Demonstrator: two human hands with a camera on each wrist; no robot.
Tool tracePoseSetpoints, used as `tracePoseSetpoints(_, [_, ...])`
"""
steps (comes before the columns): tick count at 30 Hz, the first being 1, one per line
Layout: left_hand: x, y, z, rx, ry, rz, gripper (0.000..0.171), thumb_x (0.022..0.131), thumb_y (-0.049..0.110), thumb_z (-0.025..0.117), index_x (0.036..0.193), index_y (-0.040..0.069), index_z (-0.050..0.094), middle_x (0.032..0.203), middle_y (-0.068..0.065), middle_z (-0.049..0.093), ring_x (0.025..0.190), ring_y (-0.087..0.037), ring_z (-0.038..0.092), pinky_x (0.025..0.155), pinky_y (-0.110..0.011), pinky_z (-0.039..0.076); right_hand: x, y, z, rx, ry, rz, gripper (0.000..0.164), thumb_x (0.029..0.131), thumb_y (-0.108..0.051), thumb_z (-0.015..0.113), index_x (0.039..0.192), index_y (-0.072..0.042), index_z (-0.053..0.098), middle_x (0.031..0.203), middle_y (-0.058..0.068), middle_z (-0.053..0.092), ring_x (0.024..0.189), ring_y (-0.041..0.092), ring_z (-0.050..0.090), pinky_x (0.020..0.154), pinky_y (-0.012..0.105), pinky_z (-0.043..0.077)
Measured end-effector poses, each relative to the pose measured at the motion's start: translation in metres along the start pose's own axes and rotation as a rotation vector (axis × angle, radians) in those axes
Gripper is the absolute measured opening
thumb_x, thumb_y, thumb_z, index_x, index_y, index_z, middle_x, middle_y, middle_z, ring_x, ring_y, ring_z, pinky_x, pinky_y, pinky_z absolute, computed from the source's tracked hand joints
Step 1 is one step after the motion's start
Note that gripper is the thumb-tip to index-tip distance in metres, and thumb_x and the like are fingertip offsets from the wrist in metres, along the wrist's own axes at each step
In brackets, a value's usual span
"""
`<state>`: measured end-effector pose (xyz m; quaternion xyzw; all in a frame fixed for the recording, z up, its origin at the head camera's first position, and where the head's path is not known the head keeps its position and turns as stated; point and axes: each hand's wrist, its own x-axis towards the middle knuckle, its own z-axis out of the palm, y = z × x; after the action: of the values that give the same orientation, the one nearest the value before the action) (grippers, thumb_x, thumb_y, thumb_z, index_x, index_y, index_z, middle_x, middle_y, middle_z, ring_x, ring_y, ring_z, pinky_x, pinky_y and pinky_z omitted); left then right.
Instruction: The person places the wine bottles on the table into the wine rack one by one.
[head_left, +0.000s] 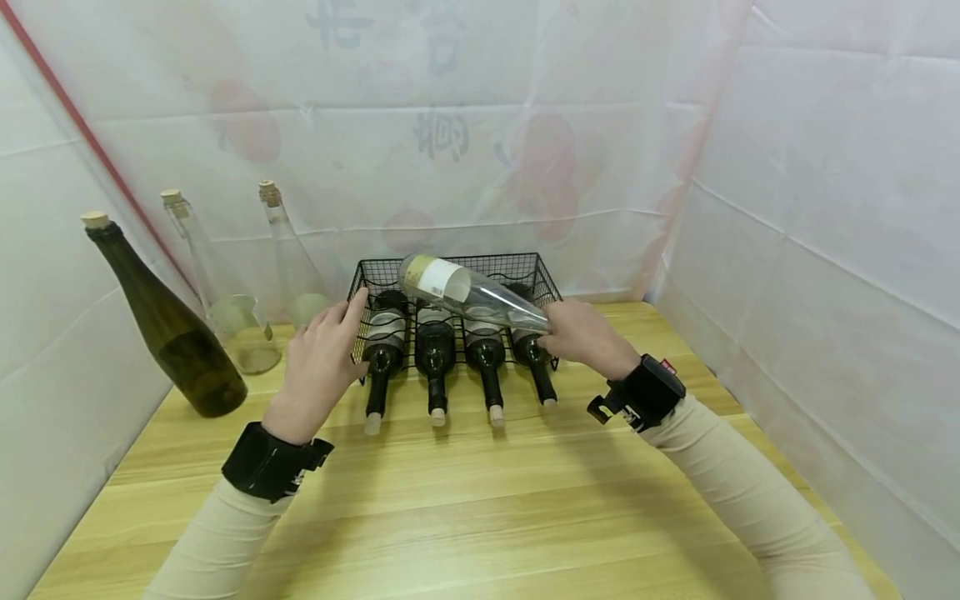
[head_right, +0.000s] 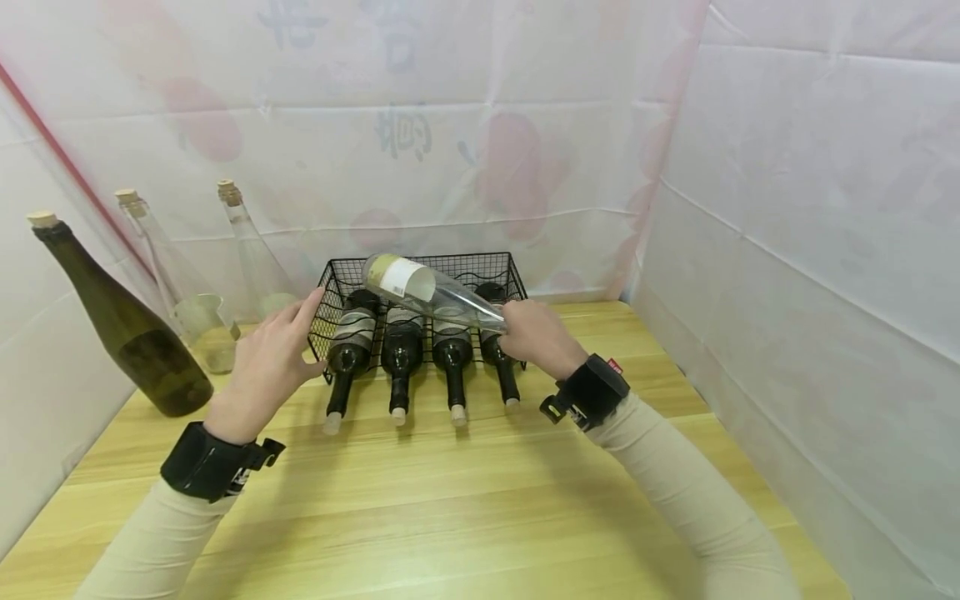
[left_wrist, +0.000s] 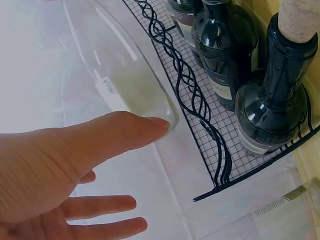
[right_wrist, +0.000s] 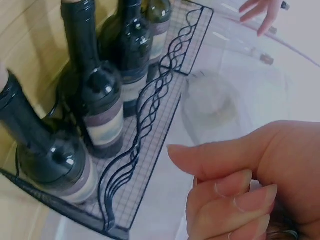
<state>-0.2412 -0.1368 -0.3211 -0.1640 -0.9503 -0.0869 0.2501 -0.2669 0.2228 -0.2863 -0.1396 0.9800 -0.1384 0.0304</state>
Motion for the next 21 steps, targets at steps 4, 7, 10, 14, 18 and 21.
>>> tracePoseSetpoints(4, [-0.001, -0.001, 0.0, 0.003, 0.002, 0.001, 0.113, 0.064, 0.012, 0.098, 0.158, 0.008, 0.035, 0.134, -0.028, 0.063, 0.119, -0.05, 0.062, 0.091, -0.069, 0.054, 0.001, 0.01, 0.003, -0.018, 0.036, 0.024, 0.022, 0.092, -0.008, 0.067, 0.108, 0.006, 0.067, 0.077, 0.007, 0.061, 0.053, 0.012, 0.047, 0.045, 0.021, 0.036])
tracePoseSetpoints(7, [-0.002, -0.001, 0.0, 0.004, -0.006, -0.005, 0.112, 0.065, 0.012, 0.098, 0.157, 0.008, 0.036, 0.135, -0.028, 0.063, 0.121, -0.05, 0.062, 0.094, -0.071, 0.052, 0.002, 0.017, 0.004, -0.04, 0.065, 0.041, 0.014, 0.091, -0.009, 0.066, 0.097, 0.003, 0.067, 0.069, 0.002, 0.053, 0.052, 0.012, 0.044, 0.046, 0.022, 0.033])
tracePoseSetpoints(10, [-0.002, -0.003, 0.0, 0.005, -0.01, -0.011, 0.111, 0.065, 0.012, 0.098, 0.157, 0.008, 0.037, 0.136, -0.027, 0.063, 0.123, -0.05, 0.061, 0.096, -0.073, 0.051, 0.003, 0.024, 0.006, -0.04, 0.09, 0.055, 0.012, 0.092, -0.011, 0.066, 0.086, -0.001, 0.064, 0.063, -0.002, 0.044, 0.051, 0.012, 0.04, 0.047, 0.023, 0.03])
tracePoseSetpoints(14, [-0.003, -0.004, 0.0, 0.006, -0.01, -0.013, 0.109, 0.065, 0.012, 0.098, 0.157, 0.008, 0.038, 0.137, -0.027, 0.062, 0.123, -0.05, 0.061, 0.096, -0.073, 0.05, 0.001, 0.032, 0.008, -0.041, 0.121, 0.075, 0.019, 0.093, -0.014, 0.067, 0.078, -0.006, 0.059, 0.061, -0.002, 0.041, 0.051, 0.013, 0.039, 0.047, 0.025, 0.029])
tracePoseSetpoints(18, [-0.004, -0.005, 0.0, 0.007, -0.017, -0.019, 0.108, 0.066, 0.012, 0.097, 0.157, 0.009, 0.038, 0.136, -0.027, 0.063, 0.124, -0.05, 0.061, 0.096, -0.074, 0.05, -0.003, 0.036, 0.011, -0.066, 0.135, 0.095, 0.021, 0.094, -0.016, 0.07, 0.084, -0.001, 0.058, 0.064, 0.0, 0.041, 0.053, 0.015, 0.04, 0.047, 0.026, 0.03])
tracePoseSetpoints(21, [-0.005, -0.006, -0.001, 0.002, -0.023, -0.024, 0.108, 0.066, 0.011, 0.097, 0.157, 0.009, 0.038, 0.136, -0.027, 0.063, 0.124, -0.05, 0.06, 0.096, -0.074, 0.049, -0.006, 0.036, 0.013, -0.072, 0.134, 0.118, 0.031, 0.096, -0.019, 0.07, 0.099, 0.008, 0.055, 0.067, 0.003, 0.043, 0.055, 0.018, 0.043, 0.048, 0.027, 0.032])
